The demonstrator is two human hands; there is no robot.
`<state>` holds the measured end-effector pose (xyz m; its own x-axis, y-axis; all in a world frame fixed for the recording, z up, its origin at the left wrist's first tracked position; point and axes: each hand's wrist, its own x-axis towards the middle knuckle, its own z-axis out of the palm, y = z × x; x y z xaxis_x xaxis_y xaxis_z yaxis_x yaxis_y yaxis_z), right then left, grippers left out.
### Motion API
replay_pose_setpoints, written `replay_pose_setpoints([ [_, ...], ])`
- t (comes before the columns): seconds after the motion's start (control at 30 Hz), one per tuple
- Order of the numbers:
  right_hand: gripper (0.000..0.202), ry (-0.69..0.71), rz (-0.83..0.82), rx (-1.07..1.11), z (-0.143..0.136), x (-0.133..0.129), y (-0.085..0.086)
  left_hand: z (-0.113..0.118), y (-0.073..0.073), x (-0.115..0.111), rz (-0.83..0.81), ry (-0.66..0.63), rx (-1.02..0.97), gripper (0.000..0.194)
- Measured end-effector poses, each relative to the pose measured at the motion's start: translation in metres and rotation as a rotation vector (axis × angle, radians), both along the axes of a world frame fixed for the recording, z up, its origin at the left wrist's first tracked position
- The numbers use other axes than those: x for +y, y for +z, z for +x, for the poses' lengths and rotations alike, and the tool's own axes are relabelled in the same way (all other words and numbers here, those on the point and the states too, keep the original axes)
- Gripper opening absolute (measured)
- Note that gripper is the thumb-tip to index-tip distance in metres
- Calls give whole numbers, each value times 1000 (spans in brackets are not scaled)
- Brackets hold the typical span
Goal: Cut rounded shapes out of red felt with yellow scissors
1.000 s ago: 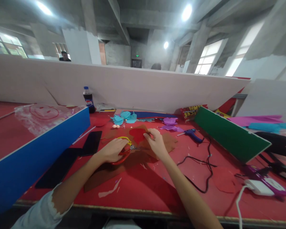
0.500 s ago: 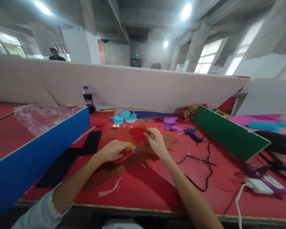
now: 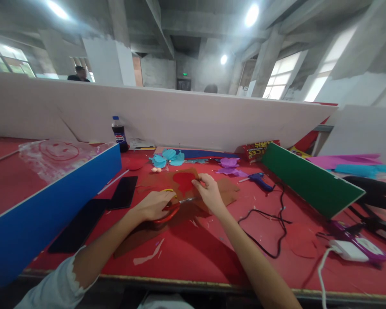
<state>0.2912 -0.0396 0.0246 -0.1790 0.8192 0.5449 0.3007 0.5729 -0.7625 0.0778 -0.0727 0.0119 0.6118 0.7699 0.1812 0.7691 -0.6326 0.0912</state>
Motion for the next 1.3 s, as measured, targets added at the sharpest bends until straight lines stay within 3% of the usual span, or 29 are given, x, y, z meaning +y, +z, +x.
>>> replay_pose_setpoints([
  [0.33, 19, 19, 3, -20, 4, 8, -5, 3, 2, -3, -51, 51, 50, 25],
  [0.6, 19, 13, -31, 23, 7, 14, -6, 3, 6, -7, -44, -8, 62, 20],
  [0.8, 21, 70, -225, 200, 8, 12, -2, -4, -4, 2, -76, 126, 43, 27],
  [1.0, 21, 184, -487, 348, 4, 16, -17, -14, -8, 10, -90, 382, 41, 35],
  [1.17, 18, 253, -582, 315, -8, 12, -28, -19, -5, 11, -46, 390, 18, 35],
  [1.3, 18, 294, -625, 307, -16, 6, -31, -15, 1, 9, -54, 441, -115, 36],
])
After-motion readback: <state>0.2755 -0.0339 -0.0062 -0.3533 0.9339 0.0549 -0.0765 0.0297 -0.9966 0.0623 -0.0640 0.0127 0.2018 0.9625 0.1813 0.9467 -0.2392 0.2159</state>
